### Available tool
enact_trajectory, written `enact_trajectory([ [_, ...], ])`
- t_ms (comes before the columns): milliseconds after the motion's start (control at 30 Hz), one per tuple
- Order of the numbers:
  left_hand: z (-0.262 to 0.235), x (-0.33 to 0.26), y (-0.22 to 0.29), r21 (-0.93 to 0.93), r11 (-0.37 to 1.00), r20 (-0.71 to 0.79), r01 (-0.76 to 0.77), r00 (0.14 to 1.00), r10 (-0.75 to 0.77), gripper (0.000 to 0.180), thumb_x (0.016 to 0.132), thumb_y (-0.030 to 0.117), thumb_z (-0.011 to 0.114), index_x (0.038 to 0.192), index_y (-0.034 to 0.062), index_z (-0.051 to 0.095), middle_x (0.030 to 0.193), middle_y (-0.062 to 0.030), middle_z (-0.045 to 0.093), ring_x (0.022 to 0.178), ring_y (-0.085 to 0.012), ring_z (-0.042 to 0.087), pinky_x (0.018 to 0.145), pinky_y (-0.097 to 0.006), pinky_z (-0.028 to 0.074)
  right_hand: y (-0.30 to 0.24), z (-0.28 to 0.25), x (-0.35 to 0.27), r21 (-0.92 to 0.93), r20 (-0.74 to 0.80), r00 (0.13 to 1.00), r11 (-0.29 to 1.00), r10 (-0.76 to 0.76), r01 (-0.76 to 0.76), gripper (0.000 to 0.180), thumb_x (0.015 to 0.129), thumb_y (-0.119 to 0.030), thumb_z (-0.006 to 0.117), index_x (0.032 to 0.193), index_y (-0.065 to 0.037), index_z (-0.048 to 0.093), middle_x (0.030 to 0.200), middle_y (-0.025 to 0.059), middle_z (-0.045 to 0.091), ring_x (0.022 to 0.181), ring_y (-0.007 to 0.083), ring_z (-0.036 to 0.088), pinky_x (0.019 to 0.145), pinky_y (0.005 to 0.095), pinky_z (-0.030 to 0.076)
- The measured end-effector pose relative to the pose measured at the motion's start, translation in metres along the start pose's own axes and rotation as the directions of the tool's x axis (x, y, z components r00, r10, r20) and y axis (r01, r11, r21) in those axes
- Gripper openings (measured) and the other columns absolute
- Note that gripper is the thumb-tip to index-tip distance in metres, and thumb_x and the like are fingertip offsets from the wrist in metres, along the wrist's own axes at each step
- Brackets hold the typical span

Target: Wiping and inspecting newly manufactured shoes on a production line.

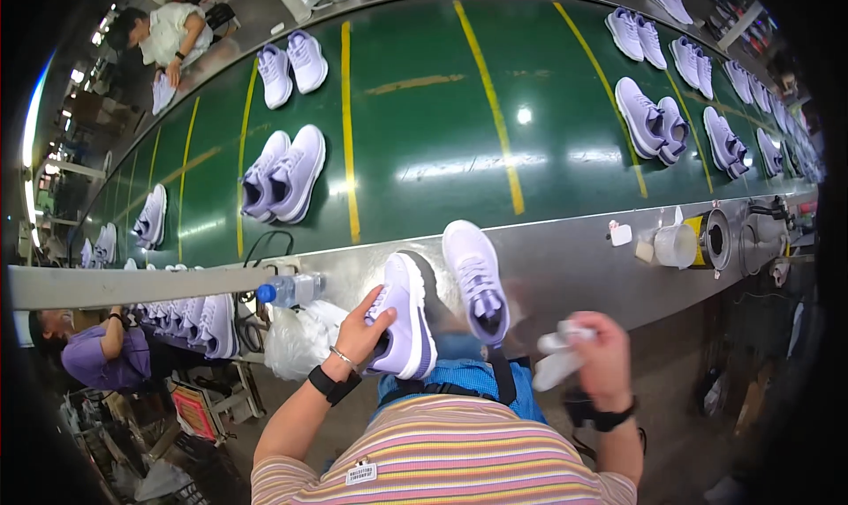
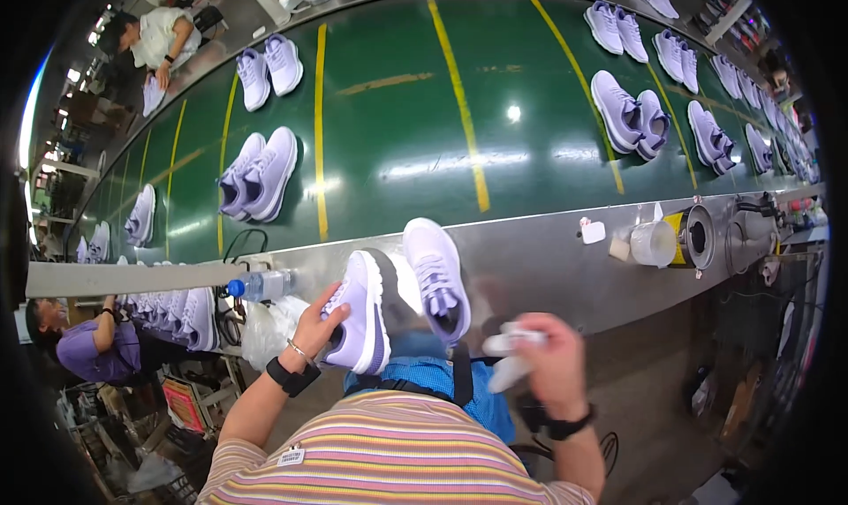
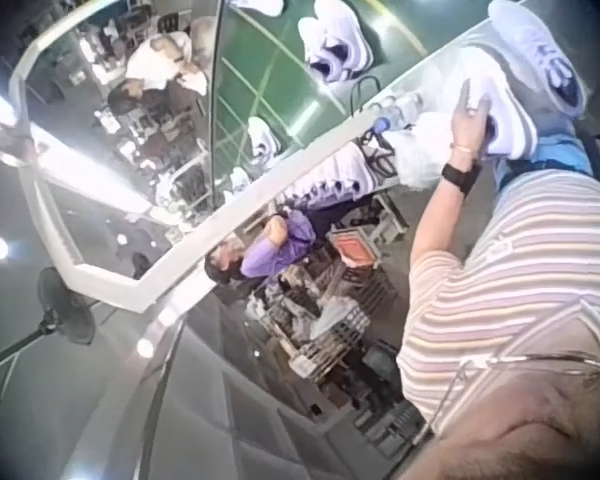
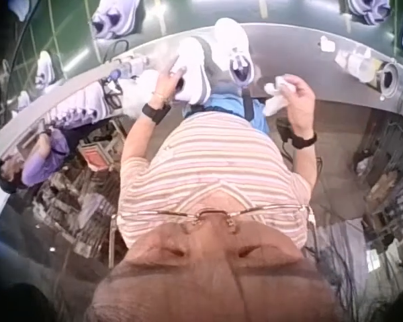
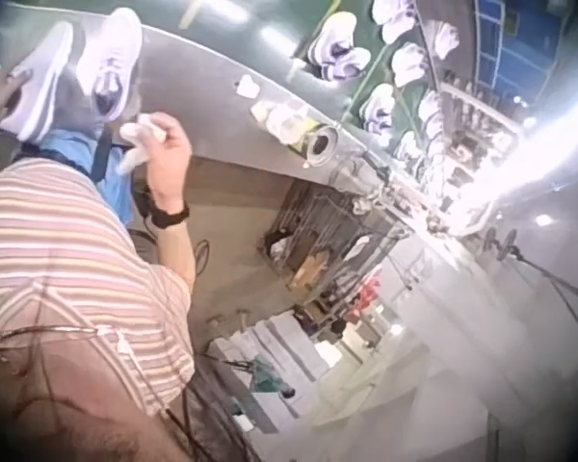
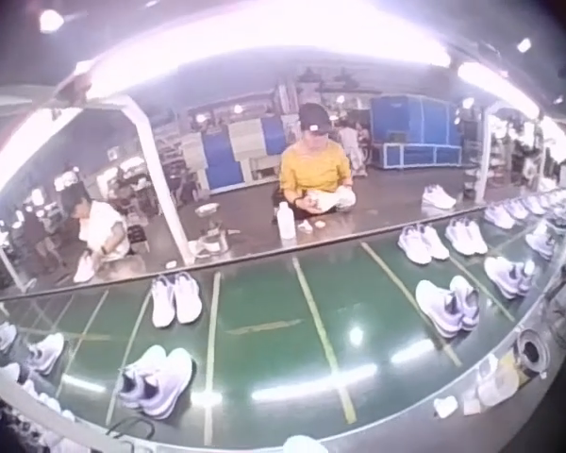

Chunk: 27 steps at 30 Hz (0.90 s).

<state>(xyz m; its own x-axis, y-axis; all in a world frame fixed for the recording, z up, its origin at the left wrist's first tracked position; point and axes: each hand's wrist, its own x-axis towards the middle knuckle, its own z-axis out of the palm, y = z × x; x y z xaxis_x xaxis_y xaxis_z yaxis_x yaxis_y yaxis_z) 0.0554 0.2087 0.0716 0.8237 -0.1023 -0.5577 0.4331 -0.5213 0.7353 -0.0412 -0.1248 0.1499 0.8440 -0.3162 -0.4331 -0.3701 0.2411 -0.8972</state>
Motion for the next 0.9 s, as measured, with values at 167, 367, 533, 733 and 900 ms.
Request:
enact_trajectory([
  [167, -0.013, -0.012, -0.015, -0.132, 0.991, 0.101, -0.029, 0.994, 0.043, 0.053, 0.080, 0.027, 0.062, 0.126, 0.0038, 0.046, 0.101, -0.0114, 0.061, 0.089, -0.0116, 0.056, 0.079, -0.024, 0.044, 0.061, 0.137, 0.003, -0.292, 0.388, 0.921, 0.949, 0.003, 0.120, 0.012, 0.072, -0.009, 0.067, 0.083, -0.004, 0.065, 0.081, 0.0101, 0.060, 0.078, 0.0182, 0.058, 0.069, 0.0270, 0.043],
  [367, -0.025, -0.010, -0.043, -0.232, 0.971, 0.155, -0.058, 0.983, 0.096, 0.051, 0.080, 0.022, 0.063, 0.125, 0.0054, 0.047, 0.101, -0.0125, 0.061, 0.090, -0.0115, 0.056, 0.079, -0.024, 0.044, 0.113, 0.192, 0.033, -0.520, 0.380, 0.912, 0.779, -0.157, 0.351, 0.009, 0.070, -0.008, 0.069, 0.076, -0.004, 0.064, 0.077, 0.0101, 0.051, 0.071, 0.0217, 0.052, 0.064, 0.0306, 0.041],
  [533, -0.032, -0.008, -0.049, -0.280, 0.960, 0.194, -0.014, 0.978, 0.071, 0.050, 0.079, 0.021, 0.062, 0.124, 0.0069, 0.048, 0.102, -0.0139, 0.061, 0.093, -0.0140, 0.056, 0.081, -0.026, 0.044, 0.121, 0.199, 0.035, -0.515, 0.326, 0.932, 0.797, -0.158, 0.315, 0.013, 0.069, -0.012, 0.070, 0.074, -0.003, 0.062, 0.075, 0.0085, 0.050, 0.069, 0.0206, 0.052, 0.061, 0.0304, 0.040],
  [733, -0.032, -0.008, -0.055, -0.231, 0.972, 0.181, -0.043, 0.980, 0.086, 0.050, 0.078, 0.019, 0.062, 0.124, 0.0070, 0.047, 0.102, -0.0155, 0.060, 0.094, -0.0162, 0.057, 0.081, -0.027, 0.044, 0.125, 0.200, 0.038, -0.517, 0.278, 0.957, 0.828, -0.077, 0.217, 0.013, 0.069, -0.012, 0.070, 0.072, -0.003, 0.061, 0.074, 0.0083, 0.052, 0.067, 0.0193, 0.053, 0.060, 0.0296, 0.040],
  [900, -0.029, -0.009, -0.062, -0.263, 0.963, 0.167, -0.061, 0.980, 0.108, 0.050, 0.076, 0.016, 0.063, 0.124, 0.0077, 0.049, 0.101, -0.0149, 0.060, 0.091, -0.0157, 0.057, 0.079, -0.026, 0.044, 0.135, 0.205, 0.096, -0.557, 0.176, 0.965, 0.788, -0.196, 0.262, 0.013, 0.069, -0.013, 0.069, 0.074, -0.002, 0.063, 0.072, 0.0111, 0.053, 0.069, 0.0237, 0.054, 0.061, 0.0315, 0.042],
])
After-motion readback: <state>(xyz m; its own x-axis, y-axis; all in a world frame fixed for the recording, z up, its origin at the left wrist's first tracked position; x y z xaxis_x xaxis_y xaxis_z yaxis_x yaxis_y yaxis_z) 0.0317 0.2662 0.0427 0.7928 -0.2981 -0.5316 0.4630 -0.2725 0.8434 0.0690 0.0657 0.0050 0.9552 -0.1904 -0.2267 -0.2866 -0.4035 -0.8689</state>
